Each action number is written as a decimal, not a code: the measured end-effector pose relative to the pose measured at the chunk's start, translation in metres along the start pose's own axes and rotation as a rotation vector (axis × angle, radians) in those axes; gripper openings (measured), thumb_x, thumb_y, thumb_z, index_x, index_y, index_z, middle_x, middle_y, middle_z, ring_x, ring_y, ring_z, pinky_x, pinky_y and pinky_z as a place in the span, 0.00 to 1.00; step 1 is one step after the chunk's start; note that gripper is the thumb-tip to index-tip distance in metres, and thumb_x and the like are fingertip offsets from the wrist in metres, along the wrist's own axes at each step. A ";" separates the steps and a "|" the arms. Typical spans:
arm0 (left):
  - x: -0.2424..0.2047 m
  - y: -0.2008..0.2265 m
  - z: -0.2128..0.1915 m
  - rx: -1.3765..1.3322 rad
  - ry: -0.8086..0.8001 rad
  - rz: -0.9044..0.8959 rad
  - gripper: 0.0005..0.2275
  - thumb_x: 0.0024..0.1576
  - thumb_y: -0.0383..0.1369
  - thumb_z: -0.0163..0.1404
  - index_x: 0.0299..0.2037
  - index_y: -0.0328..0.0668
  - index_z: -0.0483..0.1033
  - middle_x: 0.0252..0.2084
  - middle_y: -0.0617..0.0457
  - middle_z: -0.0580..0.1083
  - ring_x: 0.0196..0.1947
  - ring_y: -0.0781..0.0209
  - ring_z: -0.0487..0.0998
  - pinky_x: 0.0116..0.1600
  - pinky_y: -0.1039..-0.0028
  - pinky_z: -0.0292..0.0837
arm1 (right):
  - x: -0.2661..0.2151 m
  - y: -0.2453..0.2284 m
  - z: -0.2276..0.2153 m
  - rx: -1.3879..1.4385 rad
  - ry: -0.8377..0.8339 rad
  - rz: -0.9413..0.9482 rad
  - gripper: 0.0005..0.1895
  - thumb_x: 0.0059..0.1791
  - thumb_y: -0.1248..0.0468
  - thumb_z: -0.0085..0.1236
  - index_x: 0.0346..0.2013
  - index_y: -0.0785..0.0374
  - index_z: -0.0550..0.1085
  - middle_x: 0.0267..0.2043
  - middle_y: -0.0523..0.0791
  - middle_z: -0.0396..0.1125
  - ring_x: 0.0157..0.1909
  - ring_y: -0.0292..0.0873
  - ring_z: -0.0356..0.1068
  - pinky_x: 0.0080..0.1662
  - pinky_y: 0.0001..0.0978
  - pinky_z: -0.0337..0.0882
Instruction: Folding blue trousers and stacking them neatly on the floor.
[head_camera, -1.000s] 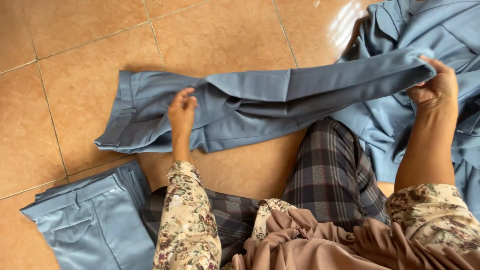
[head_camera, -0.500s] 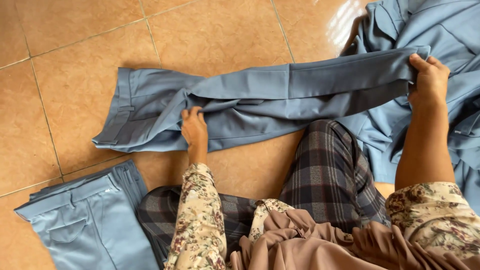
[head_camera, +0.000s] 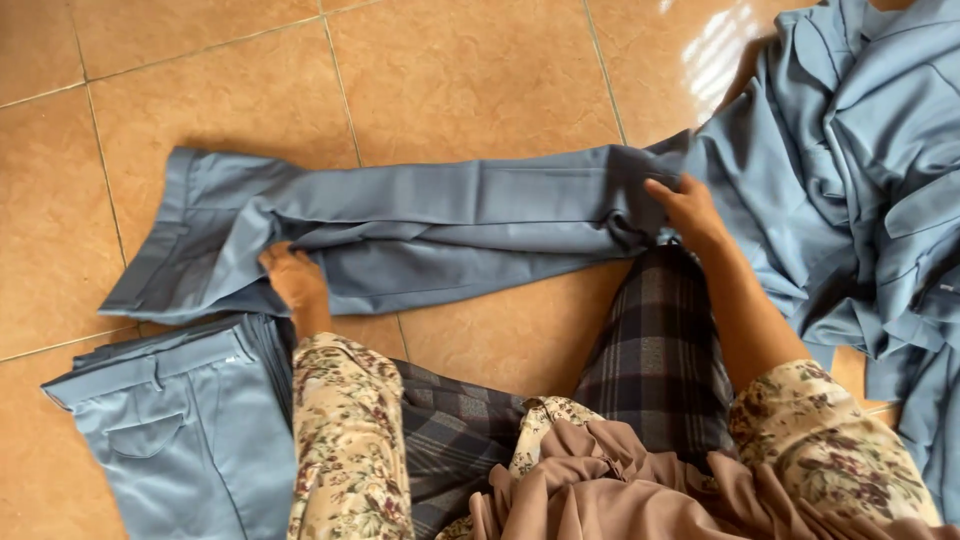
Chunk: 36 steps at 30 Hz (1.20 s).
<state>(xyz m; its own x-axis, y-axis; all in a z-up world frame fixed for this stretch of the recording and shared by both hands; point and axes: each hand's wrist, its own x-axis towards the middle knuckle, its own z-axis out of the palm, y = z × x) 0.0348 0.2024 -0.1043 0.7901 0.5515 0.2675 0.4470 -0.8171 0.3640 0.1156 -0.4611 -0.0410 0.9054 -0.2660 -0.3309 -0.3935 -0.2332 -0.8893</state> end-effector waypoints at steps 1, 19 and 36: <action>0.010 -0.019 0.008 -0.002 0.003 -0.001 0.09 0.56 0.26 0.55 0.43 0.45 0.69 0.46 0.48 0.68 0.45 0.40 0.79 0.46 0.53 0.80 | -0.006 -0.022 0.010 -0.001 0.000 -0.004 0.22 0.53 0.56 0.69 0.52 0.68 0.74 0.41 0.58 0.69 0.44 0.54 0.71 0.40 0.59 0.73; 0.013 0.028 -0.068 -0.042 0.228 -0.061 0.22 0.45 0.29 0.67 0.44 0.51 0.66 0.42 0.58 0.70 0.46 0.48 0.79 0.52 0.59 0.80 | -0.015 -0.109 0.011 0.088 -0.421 -0.147 0.37 0.51 0.78 0.49 0.75 0.62 0.55 0.66 0.57 0.56 0.59 0.46 0.65 0.49 0.31 0.71; -0.038 0.060 -0.147 -1.619 0.287 -0.792 0.13 0.56 0.41 0.56 0.39 0.38 0.75 0.29 0.53 0.74 0.26 0.65 0.72 0.30 0.79 0.66 | -0.050 -0.168 -0.067 0.124 0.141 -0.074 0.06 0.54 0.59 0.60 0.43 0.53 0.74 0.38 0.34 0.68 0.36 0.27 0.66 0.43 0.14 0.69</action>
<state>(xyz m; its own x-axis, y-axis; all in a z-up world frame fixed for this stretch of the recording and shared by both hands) -0.0299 0.1577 0.0388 0.4516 0.8349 -0.3146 -0.3008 0.4744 0.8273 0.1255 -0.4713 0.1464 0.8964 -0.3828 -0.2234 -0.2963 -0.1428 -0.9444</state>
